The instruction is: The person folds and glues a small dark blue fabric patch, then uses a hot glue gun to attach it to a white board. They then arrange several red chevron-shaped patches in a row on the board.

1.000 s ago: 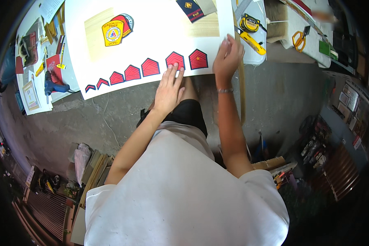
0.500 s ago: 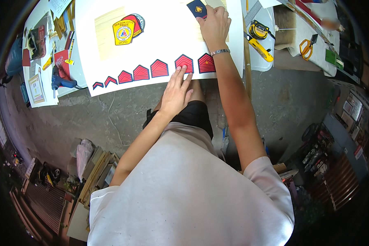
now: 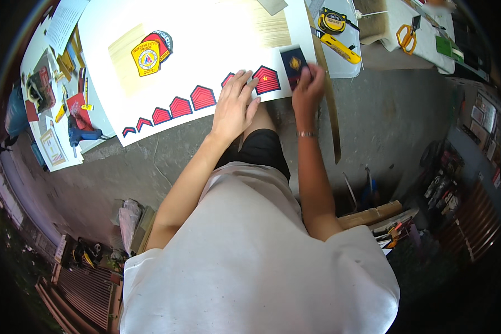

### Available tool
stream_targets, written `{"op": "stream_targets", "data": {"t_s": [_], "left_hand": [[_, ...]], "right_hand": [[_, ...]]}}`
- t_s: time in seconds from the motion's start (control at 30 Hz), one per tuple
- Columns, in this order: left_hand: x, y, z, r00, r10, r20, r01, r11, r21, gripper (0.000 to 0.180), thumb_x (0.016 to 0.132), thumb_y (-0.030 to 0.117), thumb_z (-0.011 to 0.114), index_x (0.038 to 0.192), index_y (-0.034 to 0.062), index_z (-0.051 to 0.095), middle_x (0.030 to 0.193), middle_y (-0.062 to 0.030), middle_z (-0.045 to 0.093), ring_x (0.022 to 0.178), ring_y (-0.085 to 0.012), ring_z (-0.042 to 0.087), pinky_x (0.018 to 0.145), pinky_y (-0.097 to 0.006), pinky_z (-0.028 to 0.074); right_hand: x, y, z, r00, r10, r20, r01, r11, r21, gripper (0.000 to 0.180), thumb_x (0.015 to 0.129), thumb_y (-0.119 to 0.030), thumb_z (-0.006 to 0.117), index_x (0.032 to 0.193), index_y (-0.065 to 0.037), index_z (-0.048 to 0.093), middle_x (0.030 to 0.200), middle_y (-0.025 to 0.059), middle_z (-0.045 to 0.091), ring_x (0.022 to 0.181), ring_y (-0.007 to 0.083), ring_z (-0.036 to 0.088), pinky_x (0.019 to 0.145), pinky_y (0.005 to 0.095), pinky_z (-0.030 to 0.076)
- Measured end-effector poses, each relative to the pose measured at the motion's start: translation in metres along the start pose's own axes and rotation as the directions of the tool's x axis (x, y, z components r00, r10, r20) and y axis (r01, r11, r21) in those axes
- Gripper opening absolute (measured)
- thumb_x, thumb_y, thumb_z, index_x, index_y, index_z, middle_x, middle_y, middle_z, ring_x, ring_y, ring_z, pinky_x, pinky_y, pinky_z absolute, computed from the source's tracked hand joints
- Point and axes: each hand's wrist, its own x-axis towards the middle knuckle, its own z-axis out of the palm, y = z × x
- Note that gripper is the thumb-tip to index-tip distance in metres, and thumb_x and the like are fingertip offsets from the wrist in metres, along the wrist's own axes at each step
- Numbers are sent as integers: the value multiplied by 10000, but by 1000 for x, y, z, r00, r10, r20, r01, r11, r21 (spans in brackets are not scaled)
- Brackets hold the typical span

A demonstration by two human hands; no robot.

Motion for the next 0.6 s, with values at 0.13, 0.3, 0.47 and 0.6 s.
{"op": "stream_targets", "data": {"t_s": [0.13,0.3,0.47,0.6], "left_hand": [[47,2,16,979,192,67,-194,980,31,388,928,141,683,1313,90,672,1419,-129,594,1349,-346,526,1119,-469,424],[94,-3,41,905,364,222,-413,878,244,400,943,216,676,1341,176,692,1439,-63,596,1343,-315,516,1150,-440,400],[102,-10,49,873,412,262,-478,830,288,405,941,265,691,1342,211,694,1494,-32,564,1373,-303,497,1166,-449,388],[105,-11,54,879,395,269,-469,821,325,412,970,269,666,1378,210,668,1518,-3,540,1423,-273,460,1215,-455,347]], "right_hand": [[-34,36,-9,997,61,-47,-71,963,-259,224,1045,-169,586,1179,11,593,1036,200,683,939,329,668,868,427,532],[-44,38,0,981,-125,-149,61,926,-372,301,1005,-251,633,1221,-44,616,1292,178,591,1136,382,551,960,500,431],[-82,34,-27,967,-188,174,252,822,-511,463,1025,-321,585,1454,-147,569,1483,175,512,1302,371,500,1059,535,396],[-88,38,-29,956,-118,270,257,784,-566,519,1040,-335,556,1538,-193,514,1584,160,436,1373,369,451,1116,544,367]]}}
